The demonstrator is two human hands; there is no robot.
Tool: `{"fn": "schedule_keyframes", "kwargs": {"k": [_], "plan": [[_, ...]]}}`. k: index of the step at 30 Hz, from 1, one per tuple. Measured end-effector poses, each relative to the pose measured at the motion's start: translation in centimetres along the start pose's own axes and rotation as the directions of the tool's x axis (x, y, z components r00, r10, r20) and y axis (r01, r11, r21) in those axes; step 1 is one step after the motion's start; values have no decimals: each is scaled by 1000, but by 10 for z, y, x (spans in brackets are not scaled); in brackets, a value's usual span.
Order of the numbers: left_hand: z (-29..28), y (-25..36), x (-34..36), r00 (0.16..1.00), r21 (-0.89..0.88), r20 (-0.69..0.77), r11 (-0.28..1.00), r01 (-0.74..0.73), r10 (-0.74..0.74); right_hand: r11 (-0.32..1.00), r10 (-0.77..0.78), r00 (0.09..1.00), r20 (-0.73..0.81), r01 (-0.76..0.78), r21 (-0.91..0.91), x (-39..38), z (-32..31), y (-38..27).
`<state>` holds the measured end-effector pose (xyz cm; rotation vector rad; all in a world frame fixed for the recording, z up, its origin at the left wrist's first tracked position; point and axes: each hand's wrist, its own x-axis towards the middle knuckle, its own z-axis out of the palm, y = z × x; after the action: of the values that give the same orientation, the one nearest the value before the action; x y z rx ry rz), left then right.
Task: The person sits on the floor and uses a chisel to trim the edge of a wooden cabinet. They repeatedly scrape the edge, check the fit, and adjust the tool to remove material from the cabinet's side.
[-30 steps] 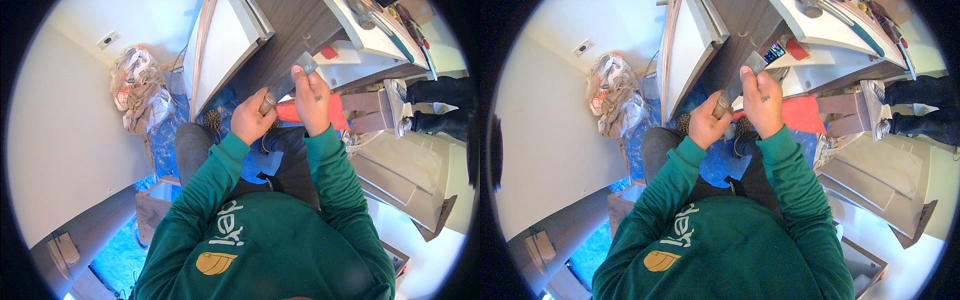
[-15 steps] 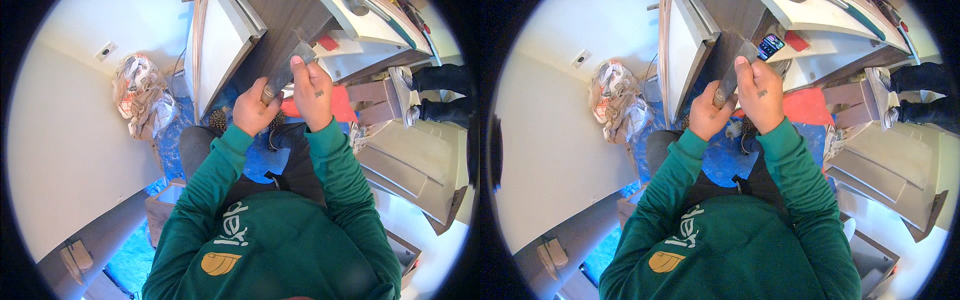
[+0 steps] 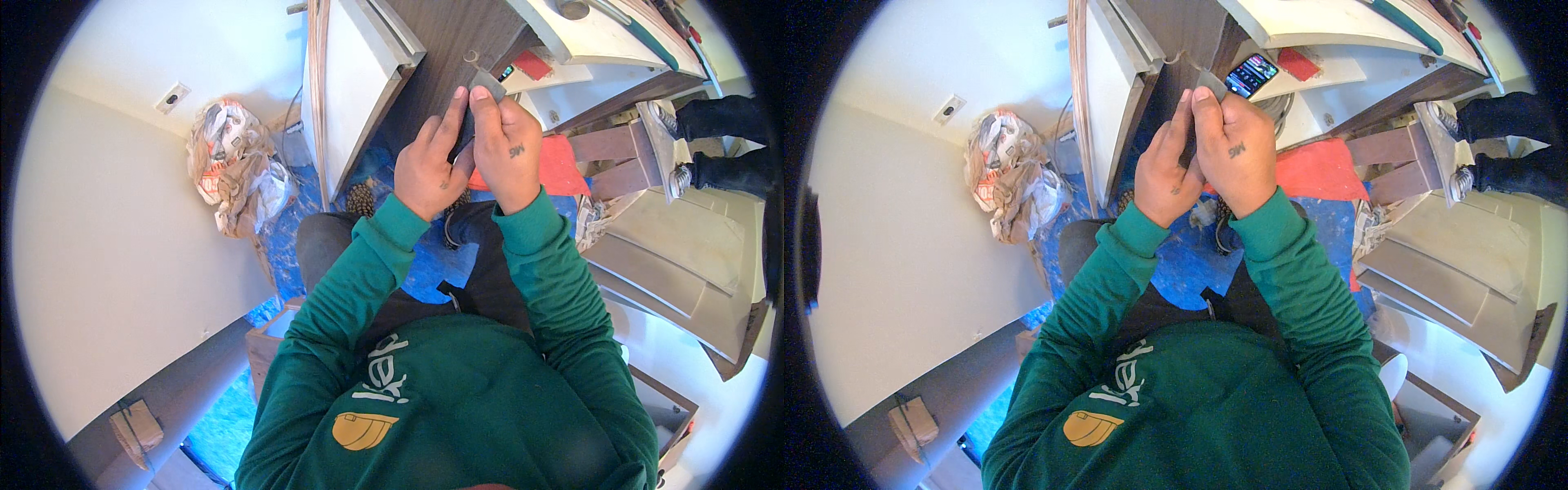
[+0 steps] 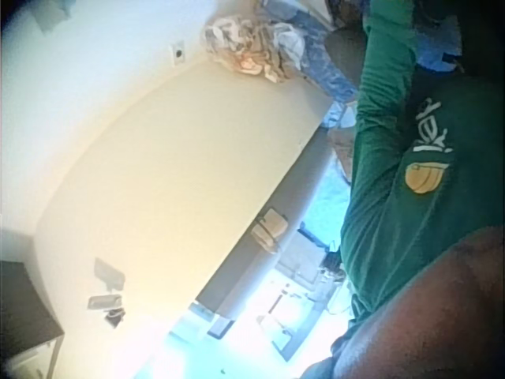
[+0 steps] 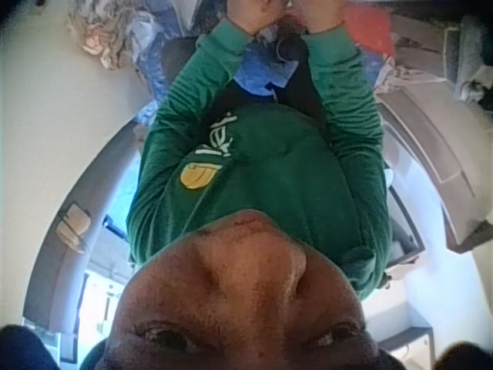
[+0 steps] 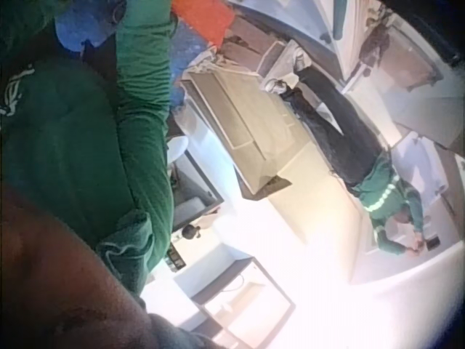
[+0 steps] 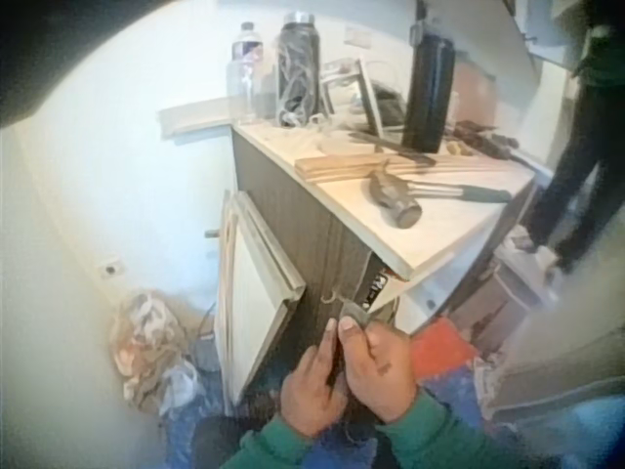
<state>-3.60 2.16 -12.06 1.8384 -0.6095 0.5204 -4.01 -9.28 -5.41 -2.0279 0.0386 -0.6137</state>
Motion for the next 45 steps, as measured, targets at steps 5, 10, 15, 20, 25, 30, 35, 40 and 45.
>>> {"fn": "schedule_keyframes", "kwargs": {"k": [5, 10, 15, 20, 25, 30, 35, 40, 45], "plan": [[1, -3, 10, 1000, -31, 11, 999, -13, 14, 998, -57, 998, 28, 58, -7, 8, -1, -6], [0, -8, 15, 999, -23, 13, 998, -50, 51, 990, -112, 993, 49, 115, -78, 10, -4, -15], [0, -5, 17, 998, -6, 21, 998, -60, 60, 984, -141, 988, 58, 146, -102, 14, -5, -10], [0, -3, 17, 998, -12, 23, 999, -52, 52, 978, -164, 983, 83, 173, -114, 17, -7, -12], [-1, -2, 17, 998, -22, 17, 998, -63, 63, 969, -201, 976, 84, 210, -128, 19, -7, -13], [2, -1, 19, 998, -69, -12, 995, -65, 65, 960, -204, 974, 100, 219, -173, 20, -8, -12], [0, 3, 18, 1000, -92, 3, 996, -3, 3, 958, -188, 979, 76, 200, -203, 22, -6, -16], [-3, 5, 18, 1000, -34, 3, 999, -31, 31, 971, -143, 987, 71, 154, -181, 18, -5, -17], [-9, 0, 11, 998, 21, 49, 999, -30, 29, 984, -120, 989, 85, 130, -120, 15, -2, -5]]}}
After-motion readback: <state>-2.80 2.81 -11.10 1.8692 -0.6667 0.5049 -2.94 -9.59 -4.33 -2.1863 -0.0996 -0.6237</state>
